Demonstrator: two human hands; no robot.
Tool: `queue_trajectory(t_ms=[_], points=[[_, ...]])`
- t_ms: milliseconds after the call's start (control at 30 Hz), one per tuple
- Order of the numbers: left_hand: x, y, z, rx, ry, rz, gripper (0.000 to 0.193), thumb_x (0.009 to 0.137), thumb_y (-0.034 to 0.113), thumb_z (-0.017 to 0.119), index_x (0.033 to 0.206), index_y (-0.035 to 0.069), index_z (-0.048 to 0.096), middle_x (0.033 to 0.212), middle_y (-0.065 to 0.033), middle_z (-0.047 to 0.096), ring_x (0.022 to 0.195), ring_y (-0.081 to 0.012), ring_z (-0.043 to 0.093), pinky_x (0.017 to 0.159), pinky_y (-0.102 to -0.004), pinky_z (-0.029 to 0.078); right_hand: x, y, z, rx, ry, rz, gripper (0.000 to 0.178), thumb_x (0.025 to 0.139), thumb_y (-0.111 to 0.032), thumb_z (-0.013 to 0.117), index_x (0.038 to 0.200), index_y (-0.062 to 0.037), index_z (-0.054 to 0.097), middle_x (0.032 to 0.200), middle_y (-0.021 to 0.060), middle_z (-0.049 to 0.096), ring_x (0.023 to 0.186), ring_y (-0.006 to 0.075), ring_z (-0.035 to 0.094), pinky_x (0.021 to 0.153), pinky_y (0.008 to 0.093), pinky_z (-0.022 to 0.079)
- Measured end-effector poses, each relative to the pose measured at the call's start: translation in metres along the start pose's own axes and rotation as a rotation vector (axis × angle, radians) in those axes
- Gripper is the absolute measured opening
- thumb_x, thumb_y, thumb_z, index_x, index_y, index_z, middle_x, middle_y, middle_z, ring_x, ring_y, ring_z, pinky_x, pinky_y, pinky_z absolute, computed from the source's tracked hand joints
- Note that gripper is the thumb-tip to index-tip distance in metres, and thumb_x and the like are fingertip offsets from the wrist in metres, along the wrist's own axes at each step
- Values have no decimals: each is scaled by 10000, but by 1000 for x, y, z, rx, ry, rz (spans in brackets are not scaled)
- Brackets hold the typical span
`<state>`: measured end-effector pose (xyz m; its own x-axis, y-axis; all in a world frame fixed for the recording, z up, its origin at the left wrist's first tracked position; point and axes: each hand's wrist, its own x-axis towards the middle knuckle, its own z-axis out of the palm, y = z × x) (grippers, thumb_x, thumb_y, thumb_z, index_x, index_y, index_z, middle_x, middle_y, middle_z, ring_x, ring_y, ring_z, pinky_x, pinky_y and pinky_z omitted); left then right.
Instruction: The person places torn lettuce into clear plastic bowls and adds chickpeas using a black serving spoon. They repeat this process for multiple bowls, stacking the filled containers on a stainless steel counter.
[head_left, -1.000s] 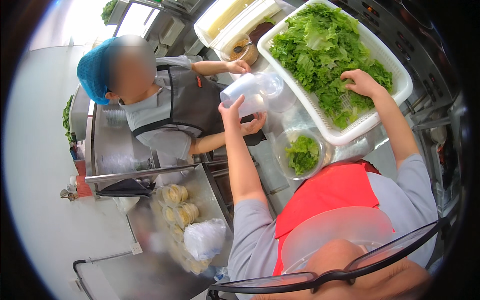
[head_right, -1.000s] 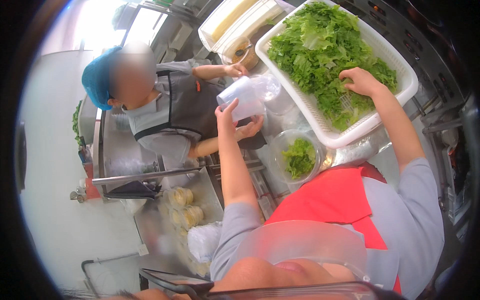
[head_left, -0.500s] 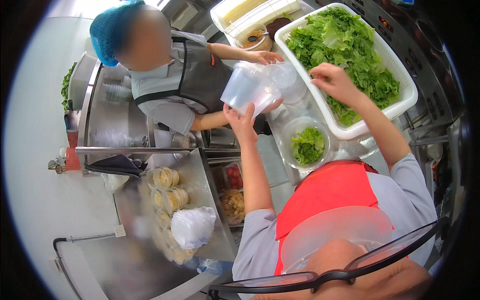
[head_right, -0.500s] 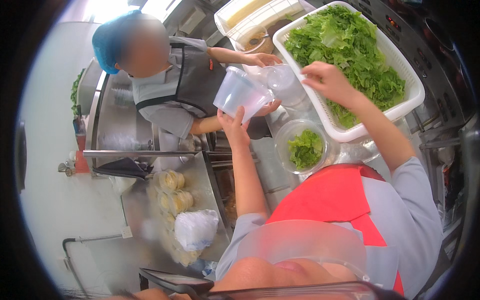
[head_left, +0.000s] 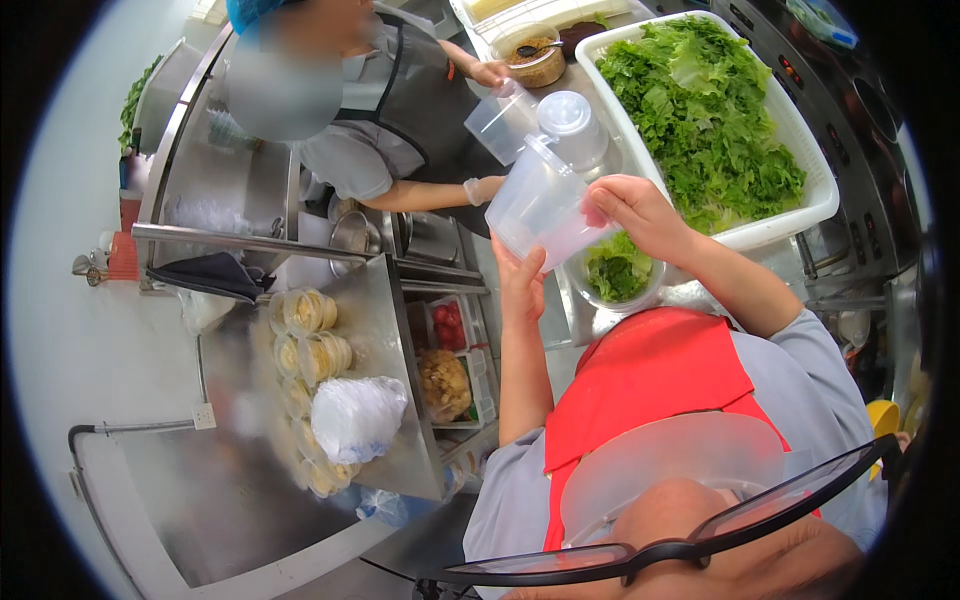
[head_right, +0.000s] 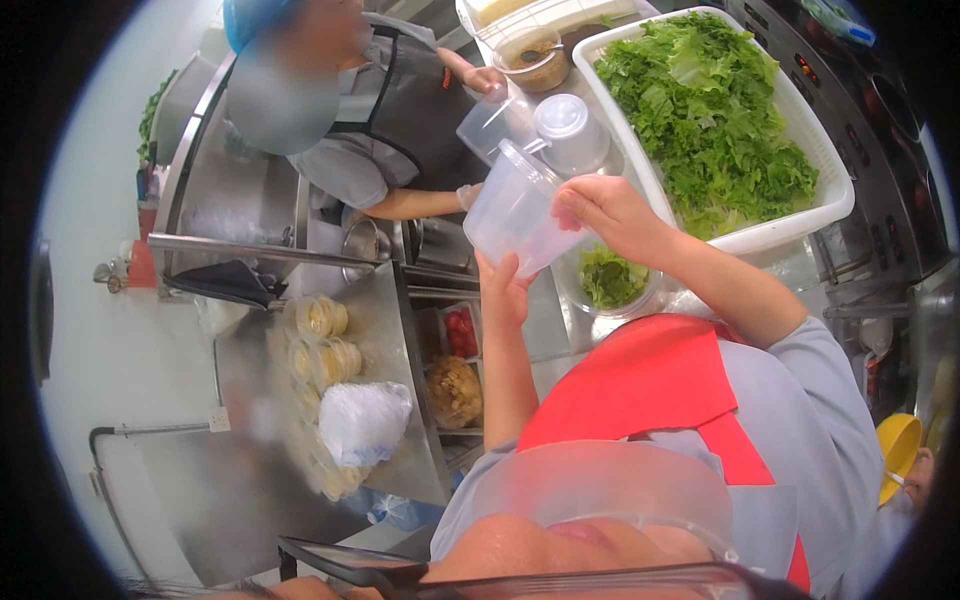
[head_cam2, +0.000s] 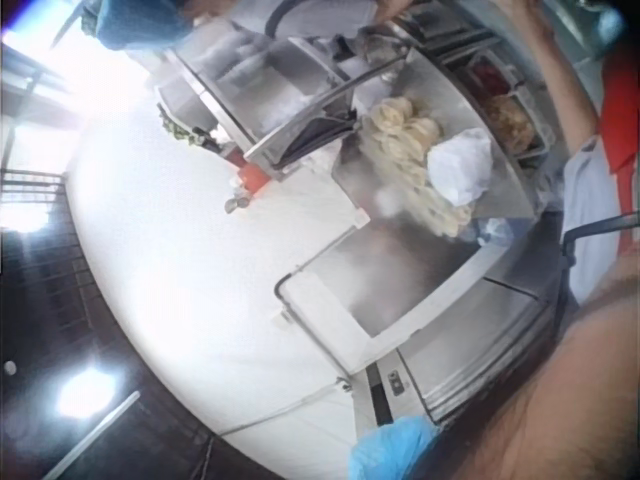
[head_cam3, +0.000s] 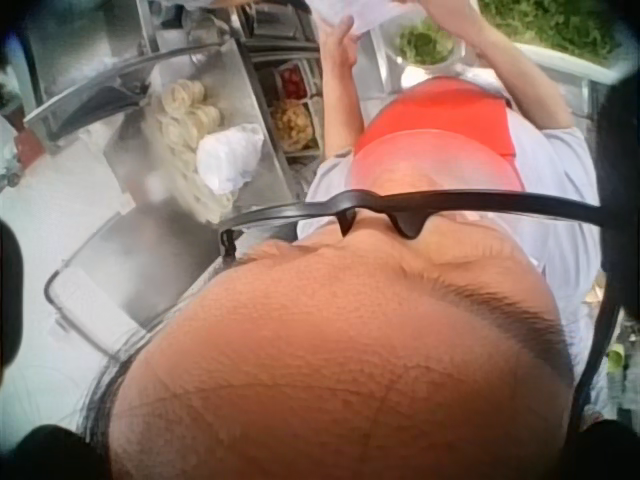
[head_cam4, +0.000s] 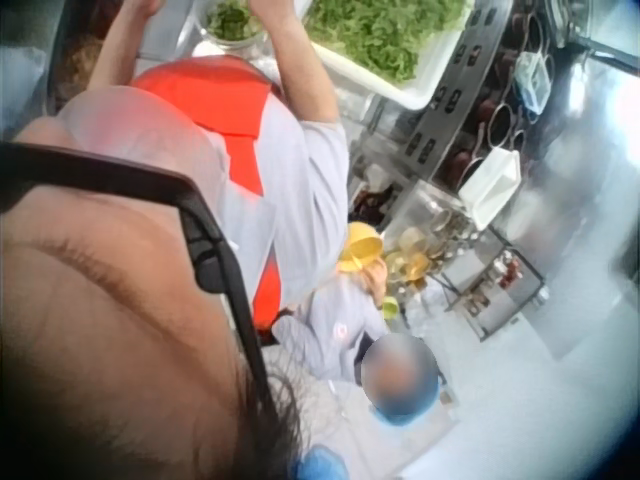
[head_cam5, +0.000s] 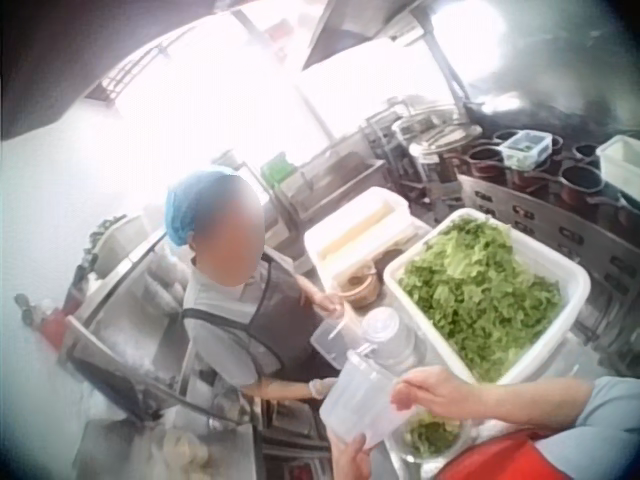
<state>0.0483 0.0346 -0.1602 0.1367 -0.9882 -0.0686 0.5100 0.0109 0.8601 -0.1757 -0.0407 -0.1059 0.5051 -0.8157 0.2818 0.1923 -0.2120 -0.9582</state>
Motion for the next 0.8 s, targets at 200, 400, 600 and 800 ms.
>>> queue_trajectory(t_ms=[200,400,600,800], points=[[-10,0,-7,60,7,70,1098,745,161,845,1596,93,156,1542,-126,372,1453,-287,368,1175,-438,341,-11,-6,10,-181,83,-57,320,1091,-225,502,943,15,653,833,87,629,765,160,609,745,309,514],[-17,-3,-12,98,-20,101,1059,755,163,838,1589,88,190,1537,-136,385,1448,-302,381,1190,-462,331,-14,-11,13,-455,205,-275,186,1038,-146,570,947,8,623,795,108,586,705,188,573,673,340,478],[-44,-9,-49,-303,34,-14,945,825,380,790,1589,146,286,1535,-162,444,1400,-377,467,1052,-631,484,-19,-36,-16,-501,217,-255,52,967,-36,610,926,-14,588,810,93,555,688,216,517,641,323,449],[-82,-7,-91,-579,108,183,948,777,535,828,1549,197,394,1570,-97,429,1435,-383,406,1040,-686,469,-50,2,-27,-947,-359,-708,176,765,-73,675,887,-73,548,807,61,485,802,257,541,712,376,465]])
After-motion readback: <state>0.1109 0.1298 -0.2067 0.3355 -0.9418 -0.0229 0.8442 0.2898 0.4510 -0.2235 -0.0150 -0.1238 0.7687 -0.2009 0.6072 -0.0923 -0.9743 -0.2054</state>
